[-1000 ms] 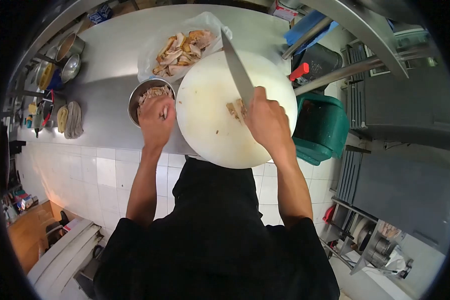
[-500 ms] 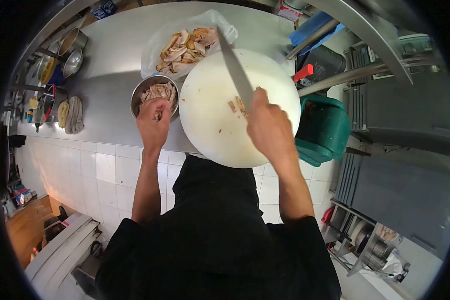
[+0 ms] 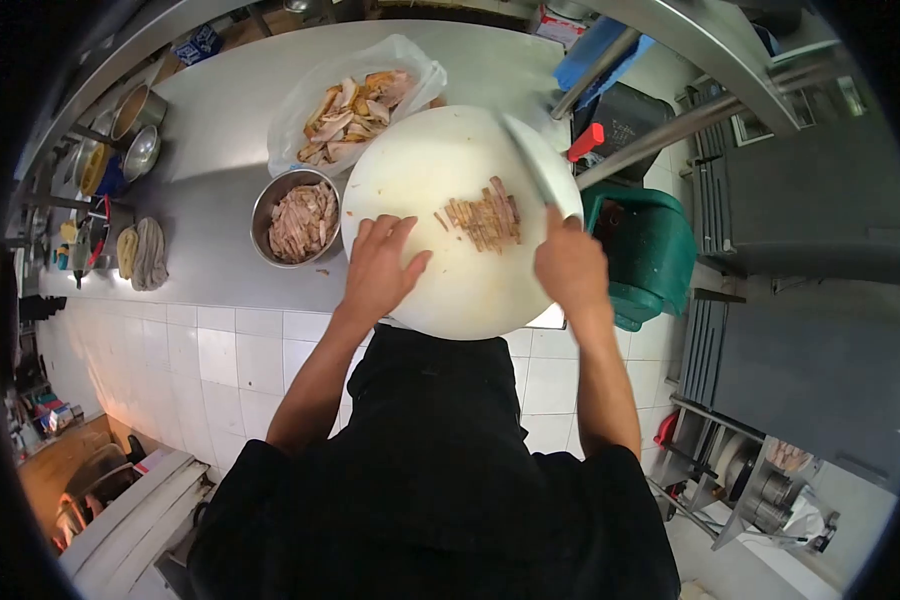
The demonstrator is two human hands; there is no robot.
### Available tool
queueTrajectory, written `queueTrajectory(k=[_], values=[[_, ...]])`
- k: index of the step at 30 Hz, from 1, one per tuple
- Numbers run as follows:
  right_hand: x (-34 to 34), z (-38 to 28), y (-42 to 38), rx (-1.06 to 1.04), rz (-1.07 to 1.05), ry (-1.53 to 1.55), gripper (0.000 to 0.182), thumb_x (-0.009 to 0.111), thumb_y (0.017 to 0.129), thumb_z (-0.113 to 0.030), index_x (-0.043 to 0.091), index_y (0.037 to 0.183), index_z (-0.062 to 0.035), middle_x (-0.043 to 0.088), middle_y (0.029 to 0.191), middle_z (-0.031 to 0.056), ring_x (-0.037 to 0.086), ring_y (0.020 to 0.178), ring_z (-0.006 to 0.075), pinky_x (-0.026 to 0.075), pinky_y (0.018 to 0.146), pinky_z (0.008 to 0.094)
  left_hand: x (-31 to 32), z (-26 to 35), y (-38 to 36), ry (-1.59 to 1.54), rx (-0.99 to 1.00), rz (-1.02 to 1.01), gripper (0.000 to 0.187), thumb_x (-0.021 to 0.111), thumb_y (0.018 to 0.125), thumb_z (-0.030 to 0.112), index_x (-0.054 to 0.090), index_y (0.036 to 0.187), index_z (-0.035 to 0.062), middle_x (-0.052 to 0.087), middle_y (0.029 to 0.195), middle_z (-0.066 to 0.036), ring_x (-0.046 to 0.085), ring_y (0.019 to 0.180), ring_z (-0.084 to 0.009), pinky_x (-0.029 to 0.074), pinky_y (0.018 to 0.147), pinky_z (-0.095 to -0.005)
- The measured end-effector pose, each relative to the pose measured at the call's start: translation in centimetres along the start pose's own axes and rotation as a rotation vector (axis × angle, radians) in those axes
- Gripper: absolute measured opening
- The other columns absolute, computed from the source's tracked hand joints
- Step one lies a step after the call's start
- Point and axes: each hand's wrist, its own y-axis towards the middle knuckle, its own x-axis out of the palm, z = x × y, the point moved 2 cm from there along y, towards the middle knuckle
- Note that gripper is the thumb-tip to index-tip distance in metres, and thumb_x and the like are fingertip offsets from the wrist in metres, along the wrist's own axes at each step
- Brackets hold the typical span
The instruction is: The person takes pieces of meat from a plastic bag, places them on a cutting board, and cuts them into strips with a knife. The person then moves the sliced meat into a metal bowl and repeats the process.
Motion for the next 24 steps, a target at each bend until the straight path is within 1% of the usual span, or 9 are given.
queueTrajectory(k=[6,8,10,14,16,18,19,21,24], values=[[-0.9,-3.0,-5.7,0.019,-0.096,0.130,0.047,0.055,0.084,0.000,0.053,0.131,-0.0018,0.064,0.096,0.0294,0.068,0.078,0.0498,0.057,0.067,0.0571,3.1,3.0,2.4,0.071,0.001,-0.131,0.069,0.081,0.080,0.026,0.054,0.137,-0.0031,0.053,0.120,-0.012,0.047,0.115,-0.0303,0.042,0.091,-0.0454],[-1.5,1.7,-6.2,-0.120,0.020,0.432,0.037,0.059,0.082,-0.001,0.060,0.119,0.0033,0.067,0.086,0.0232,0.070,0.071,0.0408,0.056,0.063,0.0506,3.8,2.9,3.4,-0.047,0.001,-0.177,0.070,0.079,0.082,0.023,0.051,0.139,-0.0057,0.053,0.125,-0.016,0.048,0.115,-0.0335,0.041,0.096,-0.0483],[-2.7,5.7,-6.8,0.314,-0.270,0.836,0.030,0.059,0.084,-0.004,0.063,0.112,0.0044,0.063,0.072,0.0107,0.065,0.058,0.0214,0.052,0.052,0.0362,4.4,2.4,4.5,-0.131,0.001,-0.182,0.070,0.078,0.083,0.022,0.049,0.141,-0.0058,0.052,0.128,-0.017,0.048,0.116,-0.0352,0.040,0.099,-0.0496],[0.3,13.6,-7.8,0.389,-0.254,0.794,0.013,0.062,0.091,-0.012,0.061,0.092,0.0016,0.055,0.065,0.0026,0.053,0.053,0.0091,0.041,0.045,0.0290,5.5,1.9,6.0,-0.262,0.010,-0.083,0.069,0.074,0.088,0.024,0.045,0.143,-0.0066,0.048,0.139,-0.023,0.047,0.123,-0.0401,0.036,0.109,-0.0514],[0.9,13.6,-7.5,0.318,-0.188,0.624,0.025,0.067,0.094,-0.021,0.059,0.086,0.0015,0.058,0.061,0.0089,0.056,0.050,0.0208,0.043,0.047,0.0353,6.6,2.8,6.4,-0.226,-0.010,-0.045,0.071,0.072,0.090,0.030,0.044,0.144,-0.0070,0.045,0.144,-0.025,0.043,0.129,-0.0426,0.034,0.112,-0.0516],[2.0,11.4,-7.2,0.110,0.015,0.403,0.034,0.070,0.094,-0.028,0.057,0.085,0.0022,0.062,0.065,0.0219,0.061,0.055,0.0406,0.046,0.052,0.0462,8.2,4.1,6.3,-0.196,-0.028,-0.023,0.074,0.071,0.091,0.035,0.042,0.145,-0.0074,0.041,0.148,-0.027,0.039,0.135,-0.0451,0.031,0.114,-0.0518],[2.2,9.3,-7.1,0.147,0.038,0.404,0.036,0.070,0.094,-0.030,0.056,0.087,0.0029,0.063,0.076,0.0307,0.062,0.070,0.0522,0.047,0.060,0.0557,9.0,5.0,6.0,-0.152,-0.031,-0.006,0.076,0.068,0.092,0.039,0.040,0.146,-0.0074,0.036,0.152,-0.028,0.034,0.140,-0.0477,0.028,0.116,-0.0534],[2.7,5.5,-6.6,0.164,-0.002,0.333,0.033,0.067,0.096,-0.028,0.055,0.091,0.0033,0.066,0.077,0.0306,0.065,0.074,0.0517,0.049,0.065,0.0581,10.5,5.9,5.7,-0.086,-0.050,-0.011,0.082,0.064,0.094,0.046,0.035,0.150,-0.0064,0.026,0.159,-0.030,0.023,0.146,-0.0522,0.021,0.119,-0.0587],[3.2,0.5,-5.7,0.180,-0.077,0.349,0.033,0.065,0.097,-0.027,0.056,0.094,0.0037,0.067,0.079,0.0314,0.065,0.077,0.0523,0.050,0.068,0.0583,10.3,6.6,4.7,-0.038,-0.015,0.008,0.075,0.064,0.094,0.034,0.035,0.148,-0.0091,0.027,0.158,-0.031,0.023,0.147,-0.0515,0.021,0.119,-0.0594]])
